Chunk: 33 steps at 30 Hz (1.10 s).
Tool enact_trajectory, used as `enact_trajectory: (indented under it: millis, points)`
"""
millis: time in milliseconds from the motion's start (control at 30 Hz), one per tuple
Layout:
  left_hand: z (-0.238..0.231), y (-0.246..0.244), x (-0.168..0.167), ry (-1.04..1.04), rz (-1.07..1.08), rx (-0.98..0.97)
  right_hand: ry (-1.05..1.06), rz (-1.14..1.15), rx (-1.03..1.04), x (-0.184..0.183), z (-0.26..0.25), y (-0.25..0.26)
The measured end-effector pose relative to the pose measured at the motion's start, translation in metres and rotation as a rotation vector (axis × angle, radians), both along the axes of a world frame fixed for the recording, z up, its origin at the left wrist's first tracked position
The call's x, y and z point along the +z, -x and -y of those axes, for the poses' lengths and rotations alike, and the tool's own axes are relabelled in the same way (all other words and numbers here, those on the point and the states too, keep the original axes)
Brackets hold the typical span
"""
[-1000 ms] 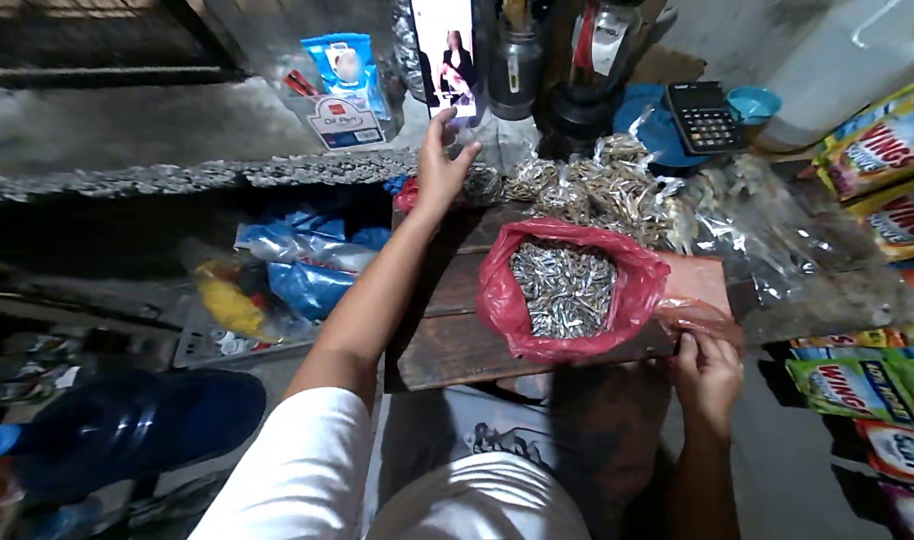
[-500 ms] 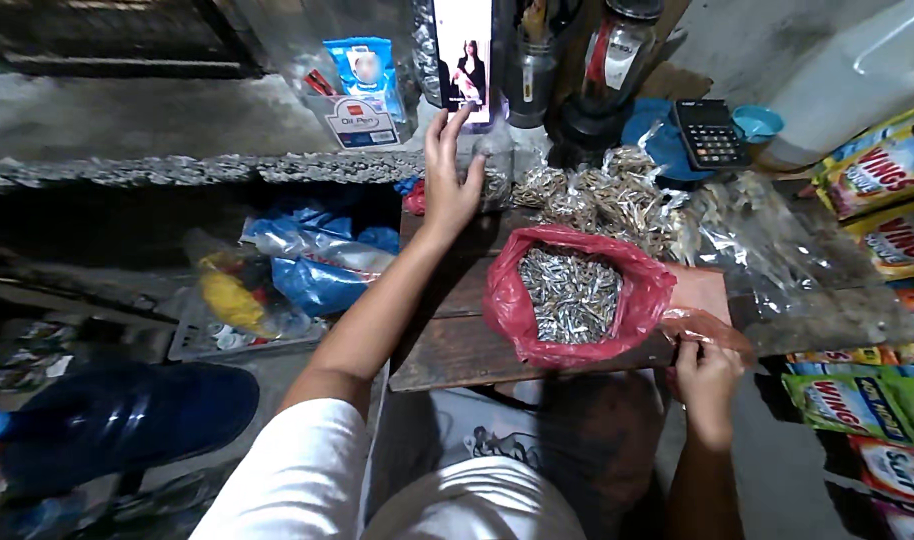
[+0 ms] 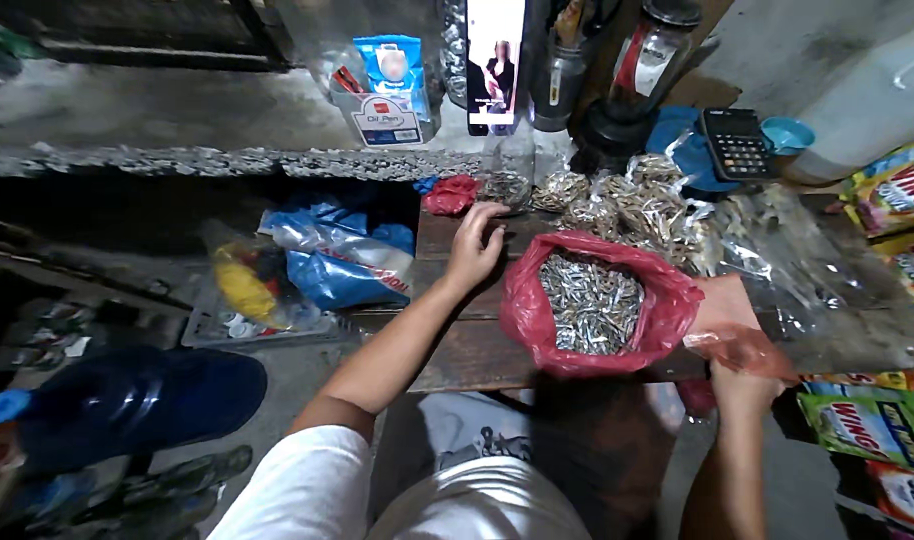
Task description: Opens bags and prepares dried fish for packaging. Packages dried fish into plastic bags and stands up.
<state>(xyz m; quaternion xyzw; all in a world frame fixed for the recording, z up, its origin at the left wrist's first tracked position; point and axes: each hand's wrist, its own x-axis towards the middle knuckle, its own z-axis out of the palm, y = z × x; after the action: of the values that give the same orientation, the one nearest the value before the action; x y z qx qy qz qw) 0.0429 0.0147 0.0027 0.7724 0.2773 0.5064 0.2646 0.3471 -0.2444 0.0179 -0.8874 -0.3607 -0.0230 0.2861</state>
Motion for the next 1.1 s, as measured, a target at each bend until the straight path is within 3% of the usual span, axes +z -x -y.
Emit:
enact_trajectory:
  millis: [733, 1100]
  points:
    - [0.0, 0.002, -0.001, 0.13, 0.068, 0.028, -0.002, 0.022, -0.108, -0.004, -0.01, 0.007]
    - [-0.004, 0.009, -0.006, 0.162, -0.037, -0.006, -0.233, -0.062, -0.072, -0.014, -0.009, -0.009]
